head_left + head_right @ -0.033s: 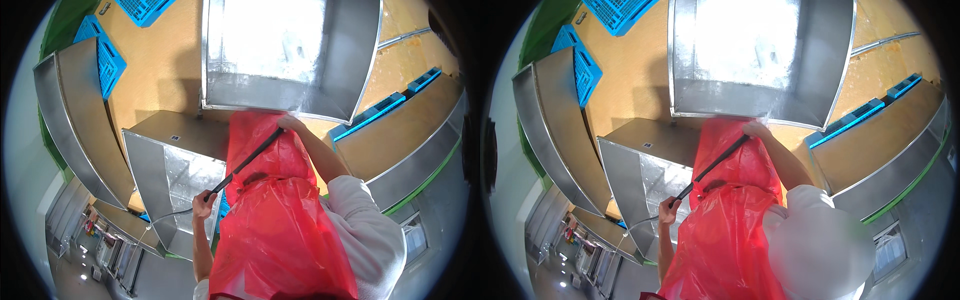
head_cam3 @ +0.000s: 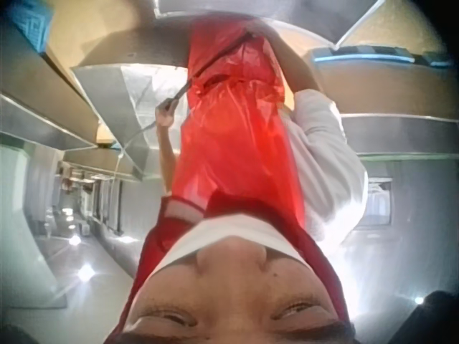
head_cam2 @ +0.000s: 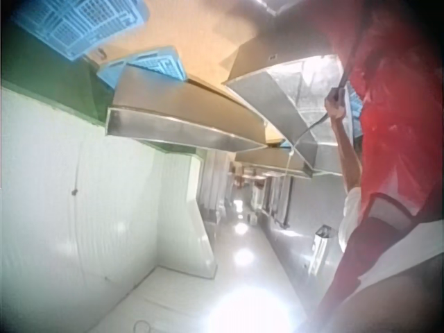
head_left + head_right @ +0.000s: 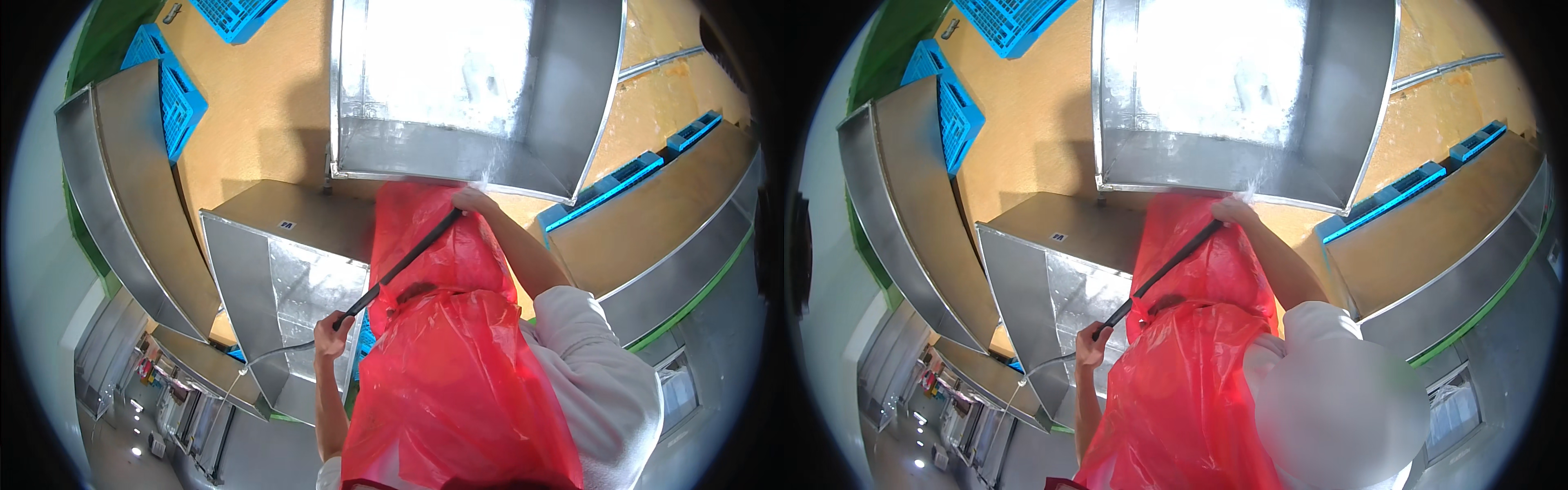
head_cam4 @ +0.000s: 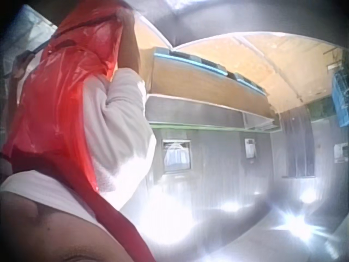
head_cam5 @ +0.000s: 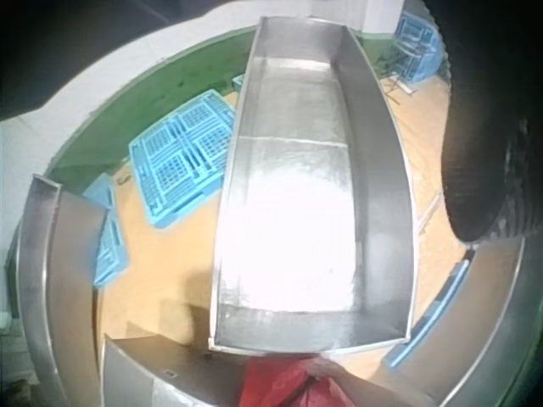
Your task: The person pours a white granular substance from a plastic bag into a stainless steel tray, then uses a hose to rinse the tray and the surrounding floor area. The person repeats the pouring and rinsing process on a second tray.
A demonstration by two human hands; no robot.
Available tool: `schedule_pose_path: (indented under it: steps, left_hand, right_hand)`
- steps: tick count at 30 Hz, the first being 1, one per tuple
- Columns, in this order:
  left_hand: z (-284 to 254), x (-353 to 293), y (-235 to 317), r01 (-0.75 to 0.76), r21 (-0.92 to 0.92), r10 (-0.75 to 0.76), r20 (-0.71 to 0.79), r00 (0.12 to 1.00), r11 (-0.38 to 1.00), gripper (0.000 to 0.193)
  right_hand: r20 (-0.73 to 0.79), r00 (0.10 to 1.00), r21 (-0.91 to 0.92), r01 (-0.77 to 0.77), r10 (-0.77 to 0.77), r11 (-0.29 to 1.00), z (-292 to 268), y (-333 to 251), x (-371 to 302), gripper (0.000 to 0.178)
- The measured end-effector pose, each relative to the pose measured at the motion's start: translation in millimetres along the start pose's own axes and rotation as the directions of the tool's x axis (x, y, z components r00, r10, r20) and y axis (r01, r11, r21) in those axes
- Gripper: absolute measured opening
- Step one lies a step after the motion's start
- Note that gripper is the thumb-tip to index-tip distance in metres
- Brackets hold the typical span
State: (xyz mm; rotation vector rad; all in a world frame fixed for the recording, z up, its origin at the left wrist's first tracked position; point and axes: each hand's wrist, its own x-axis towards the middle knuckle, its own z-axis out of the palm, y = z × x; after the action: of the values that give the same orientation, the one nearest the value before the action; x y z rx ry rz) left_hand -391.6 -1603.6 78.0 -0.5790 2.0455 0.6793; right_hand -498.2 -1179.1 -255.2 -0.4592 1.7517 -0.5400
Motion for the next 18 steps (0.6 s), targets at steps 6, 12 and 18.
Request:
schedule_pose_path:
  steps: [6, 12, 18]
  left_hand:
    - [-4.8, -2.8, -1.5, 0.034, 0.011, -0.034, -0.032, 0.999, 0.999, 0.027]
    - [-6.7, -9.1, -2.6, 0.032, 0.000, -0.032, -0.087, 0.996, 0.999, 0.028]
    - [-19.0, -28.2, 4.4, 0.022, -0.018, -0.025, -0.198, 0.980, 1.000, 0.029]
  right_hand:
    - [0.038, 0.993, 0.199, -0.116, 0.111, 0.973, -12.4, -11.5, 17.2, 0.034]
    - [0.026, 0.926, 0.440, -0.350, 0.378, 0.827, -48.9, -49.5, 19.6, 0.046]
    - [0.024, 0.938, 0.468, -0.315, 0.345, 0.826, -85.1, -101.7, 56.1, 0.055]
